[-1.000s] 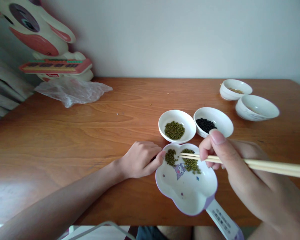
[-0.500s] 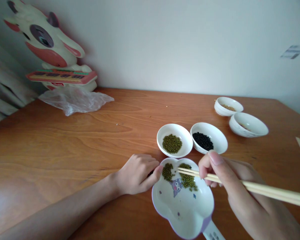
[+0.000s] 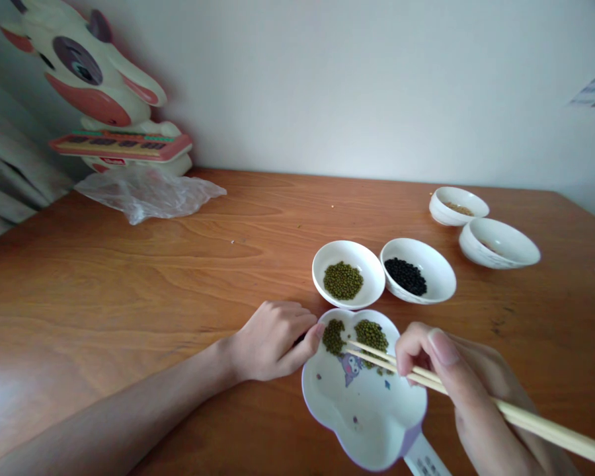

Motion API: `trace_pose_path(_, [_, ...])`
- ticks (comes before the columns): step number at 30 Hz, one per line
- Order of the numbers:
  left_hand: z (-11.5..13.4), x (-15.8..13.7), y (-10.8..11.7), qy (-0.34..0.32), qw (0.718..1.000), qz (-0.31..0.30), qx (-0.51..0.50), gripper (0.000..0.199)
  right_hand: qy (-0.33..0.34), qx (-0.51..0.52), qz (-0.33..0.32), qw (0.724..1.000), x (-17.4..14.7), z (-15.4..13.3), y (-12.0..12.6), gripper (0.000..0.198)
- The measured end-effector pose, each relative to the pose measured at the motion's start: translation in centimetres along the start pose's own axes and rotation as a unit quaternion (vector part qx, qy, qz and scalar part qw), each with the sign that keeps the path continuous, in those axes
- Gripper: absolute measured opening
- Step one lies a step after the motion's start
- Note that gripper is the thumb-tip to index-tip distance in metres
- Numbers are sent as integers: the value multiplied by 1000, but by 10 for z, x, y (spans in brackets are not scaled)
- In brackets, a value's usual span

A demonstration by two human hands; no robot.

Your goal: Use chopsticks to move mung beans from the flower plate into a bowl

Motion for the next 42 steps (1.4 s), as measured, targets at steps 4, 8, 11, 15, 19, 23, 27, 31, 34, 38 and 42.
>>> trace_pose_path(4, [0,0,-1,0,1000,-4,-7,40,-14,17,-21,1000,-1,7,-2,52])
trace_pose_path(8, [-1,0,-2,3,1000,-6,-11,39,-37,31,-25,998,-8,16,-4,47])
trace_pose_path(11, [-3,1,-3,7,1000,-7,-6,39,-85,54,-30,995,-17,20,-9,45])
trace_pose_path(15, [-3,0,-5,7,1000,-13,-8,39,-131,45,-11,990,-24,17,-9,41])
trace_pose_path(19, [-2,0,-4,4,1000,-8,-7,39,-93,21,-12,995,-17,3,-8,38])
trace_pose_path(23, [-2,-1,-2,2,1000,-4,-9,39,-59,2,-14,998,-8,-9,-5,40])
trace_pose_path(27, [-2,0,-2,1,1000,0,-8,39,-38,10,-34,999,-4,-15,-8,42])
trace_pose_path(31, [-1,0,-1,0,1000,3,-7,40,-69,21,-36,997,-5,-8,-10,44])
trace_pose_path(34, [-1,0,-1,0,1000,-2,-12,41,-83,31,-21,996,-5,-4,-9,48])
trace_pose_path(38, [-2,0,-2,4,1000,-5,-19,40,-60,67,-53,995,1,-8,-17,55])
trace_pose_path(42, [-2,0,-2,0,1000,0,-20,39,-46,74,-48,995,4,-7,-17,56])
Point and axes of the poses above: each hand's wrist, its own x-axis towards the middle knuckle, its own y-axis out of the back of the hand, z = x × y, the point moved 10 cm from there along x, towards the middle knuckle, and after that the axes turned 9 degrees about y, right-handed, at the moved point
